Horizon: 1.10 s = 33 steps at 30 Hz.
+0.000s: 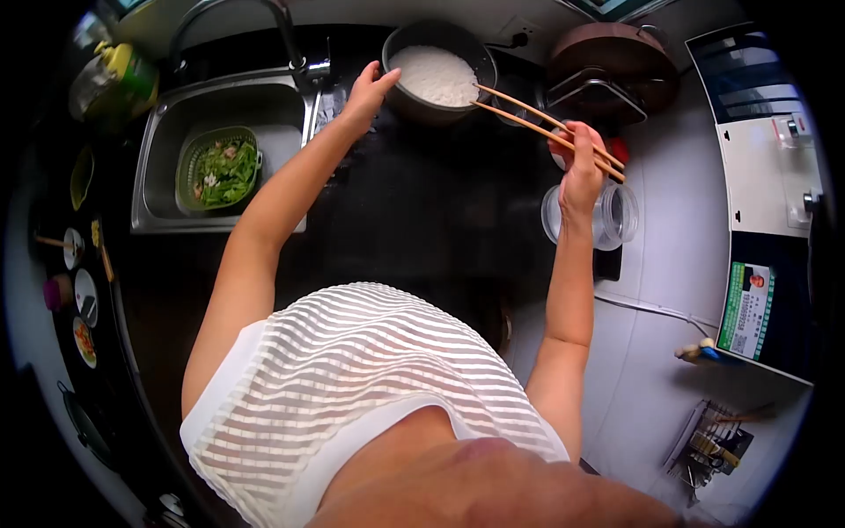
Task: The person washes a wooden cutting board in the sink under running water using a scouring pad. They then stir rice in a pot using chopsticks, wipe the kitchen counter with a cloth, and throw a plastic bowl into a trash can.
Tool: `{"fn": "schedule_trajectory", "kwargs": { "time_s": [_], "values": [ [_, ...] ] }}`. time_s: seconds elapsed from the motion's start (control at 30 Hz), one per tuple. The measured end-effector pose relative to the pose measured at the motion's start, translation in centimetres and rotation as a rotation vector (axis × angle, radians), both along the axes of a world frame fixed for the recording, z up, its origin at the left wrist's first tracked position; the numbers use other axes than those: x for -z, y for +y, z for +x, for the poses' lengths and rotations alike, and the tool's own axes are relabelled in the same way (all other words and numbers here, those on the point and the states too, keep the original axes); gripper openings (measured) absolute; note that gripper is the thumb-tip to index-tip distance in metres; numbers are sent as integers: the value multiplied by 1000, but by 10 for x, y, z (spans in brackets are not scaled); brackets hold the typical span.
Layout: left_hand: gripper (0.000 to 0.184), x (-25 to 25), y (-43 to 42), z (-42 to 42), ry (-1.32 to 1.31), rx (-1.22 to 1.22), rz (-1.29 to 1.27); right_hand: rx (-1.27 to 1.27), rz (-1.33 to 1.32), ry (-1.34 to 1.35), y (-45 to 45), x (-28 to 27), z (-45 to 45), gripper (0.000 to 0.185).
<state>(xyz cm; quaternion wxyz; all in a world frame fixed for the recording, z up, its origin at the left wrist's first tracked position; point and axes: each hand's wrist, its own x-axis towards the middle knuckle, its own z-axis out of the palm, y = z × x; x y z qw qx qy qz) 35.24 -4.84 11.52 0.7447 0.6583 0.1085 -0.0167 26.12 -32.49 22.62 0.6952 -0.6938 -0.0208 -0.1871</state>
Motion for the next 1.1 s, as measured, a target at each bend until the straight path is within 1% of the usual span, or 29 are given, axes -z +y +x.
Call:
{"fn": "schedule_trajectory", "kwargs": {
  "time_s": [0.03, 0.07, 0.1, 0.13, 0.17, 0.2, 0.23, 0.27, 0.33, 0.37, 0.43, 0.47, 0.53, 0.6, 0.63, 0.67, 0.73, 0.8, 0.87, 0.93, 1.0, 1.03, 1.1],
  "values": [
    [58, 14, 0, 23, -70, 74, 7, -30, 0, 31, 1, 1, 13, 21],
    [50, 26, -7, 41, -179, 17, -5, -61, -1, 66, 3, 4, 25, 21],
    [48, 41, -9, 57, -193, 19, -8, -82, -22, 132, 2, 7, 39, 20],
    [48, 51, -10, 69, -206, 15, -12, -81, -24, 144, 0, 13, 52, 20],
    [48, 45, -13, 68, -198, 15, -10, -102, -126, 148, -1, 21, 66, 19],
    [51, 38, -15, 65, -101, 5, -14, -123, -226, 145, 0, 26, 79, 18],
    [56, 32, -16, 63, -5, -7, -16, -159, -216, 148, 6, 27, 89, 18],
    [64, 33, -15, 65, -1, -4, -9, -161, -210, 153, 14, 29, 98, 18],
    [65, 30, -11, 58, 30, 32, -15, -190, -196, 187, 30, 29, 115, 17],
    [65, 34, -10, 53, 45, 19, -17, -213, -270, 190, 36, 30, 123, 19],
    [66, 44, -6, 35, -24, 15, 31, -273, -262, 240, 45, 42, 134, 22],
    [68, 37, -5, 32, 5, 41, 3, -278, -274, 249, 46, 35, 134, 23],
    [70, 40, -2, 9, 20, 34, 25, -347, -348, 279, 50, 47, 144, 26],
    [72, 35, 1, -20, 27, 57, -63, -393, -426, 303, 57, 51, 140, 27],
    [72, 39, 2, -34, 29, 49, -57, -433, -445, 330, 59, 57, 137, 26],
    [72, 42, 3, -46, 25, 42, -51, -441, -439, 345, 62, 63, 132, 26],
    [71, 44, 3, -64, 23, 44, -40, -529, -333, 506, 66, 78, 121, 27],
    [69, 46, 0, -76, -20, -30, -108, -540, -308, 570, 70, 90, 114, 27],
    [67, 41, -2, -79, -32, -58, -117, -508, -201, 626, 70, 95, 108, 26],
    [64, 40, -2, -80, -57, -107, -127, -488, -200, 597, 74, 97, 90, 24],
    [61, 44, -6, -79, -80, -148, -128, -534, -502, 248, 84, 92, 59, 21],
    [61, 43, -7, -80, -94, -159, -138, -518, -592, 139, 89, 86, 44, 18],
    [60, 41, -7, -80, -113, -167, -151, -546, -651, 73, 96, 71, 18, 13]
  ]
}}
